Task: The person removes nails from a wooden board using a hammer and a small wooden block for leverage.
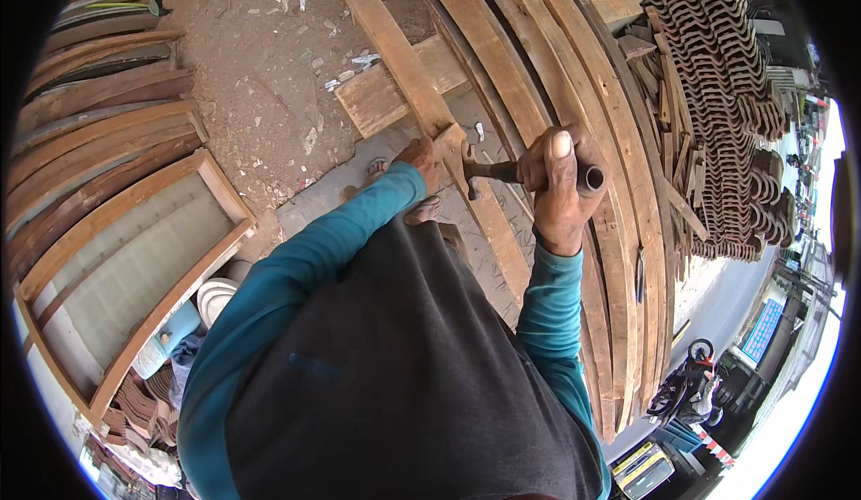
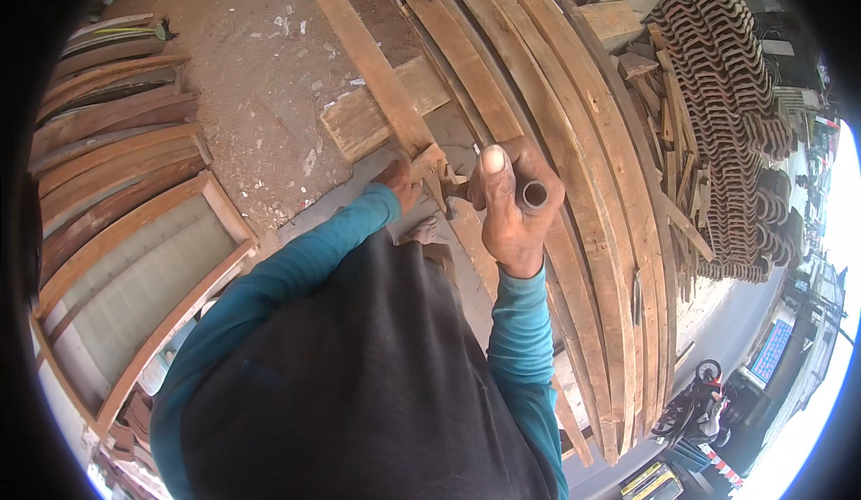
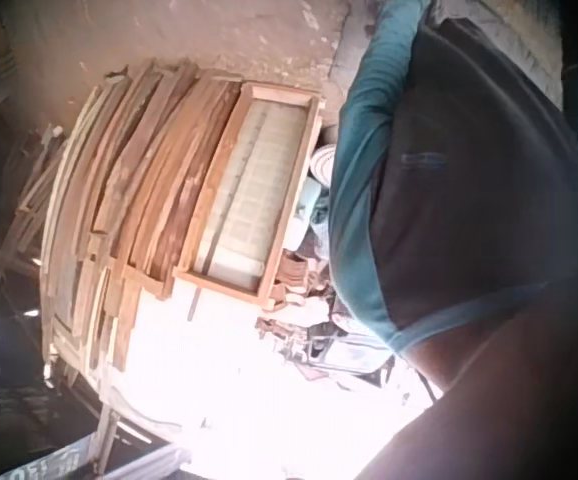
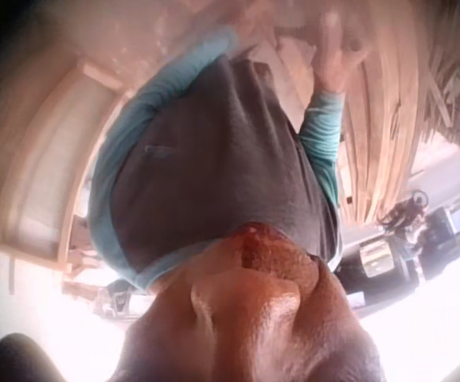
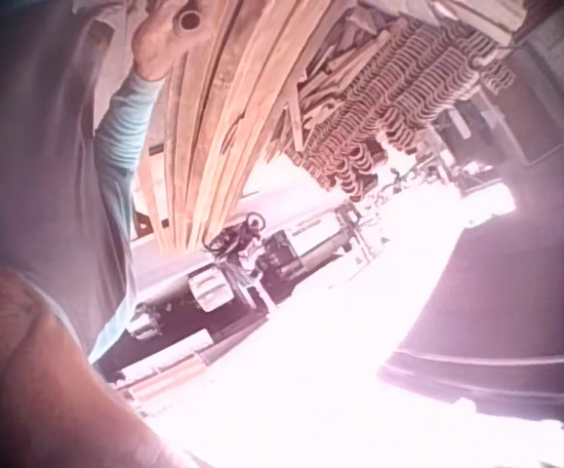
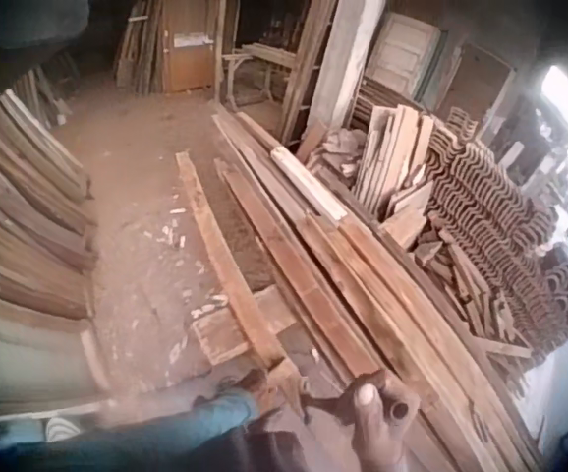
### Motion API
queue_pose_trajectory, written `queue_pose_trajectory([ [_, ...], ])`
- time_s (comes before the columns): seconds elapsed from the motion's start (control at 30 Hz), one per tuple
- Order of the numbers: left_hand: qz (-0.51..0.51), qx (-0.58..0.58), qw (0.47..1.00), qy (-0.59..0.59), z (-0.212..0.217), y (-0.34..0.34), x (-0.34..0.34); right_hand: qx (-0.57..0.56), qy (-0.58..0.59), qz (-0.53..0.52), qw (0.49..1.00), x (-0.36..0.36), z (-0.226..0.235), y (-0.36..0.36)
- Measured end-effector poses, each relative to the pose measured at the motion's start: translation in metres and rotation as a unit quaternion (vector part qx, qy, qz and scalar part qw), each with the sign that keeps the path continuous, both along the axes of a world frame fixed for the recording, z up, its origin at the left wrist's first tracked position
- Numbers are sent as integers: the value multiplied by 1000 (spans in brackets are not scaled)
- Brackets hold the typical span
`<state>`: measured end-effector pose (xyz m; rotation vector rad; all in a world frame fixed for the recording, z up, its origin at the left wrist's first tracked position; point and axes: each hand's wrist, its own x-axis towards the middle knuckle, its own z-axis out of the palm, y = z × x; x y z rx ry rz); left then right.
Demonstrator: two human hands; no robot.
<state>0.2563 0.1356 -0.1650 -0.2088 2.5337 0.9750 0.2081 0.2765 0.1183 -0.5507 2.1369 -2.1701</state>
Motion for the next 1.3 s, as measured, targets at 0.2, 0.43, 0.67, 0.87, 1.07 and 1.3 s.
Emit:
queue_pose_trajectory([
  [0.2, -31, 16, 998, -49, 12, 11, -4, 61, -60, 55, 995, -56, -12, -53],
  [0.43, 60, 54, 996, 34, 19, 0, 15, 133, -88, 105, 982, -91, -23, -109],
  [0.67, 77, -39, 986, 144, 21, -15, 9, 191, -164, 155, 955, -120, -35, -166],
  [0.87, 118, -6, 978, 173, 4, -21, 3, 192, -158, 158, 956, -142, -55, -198],
  [1.07, 141, 10, 975, 172, -1, -22, 2, 241, -122, 151, 951, -169, -78, -235],
  [1.3, 120, 22, 981, 148, 0, -29, 4, 438, 57, 49, 896, -180, -91, -267],
])
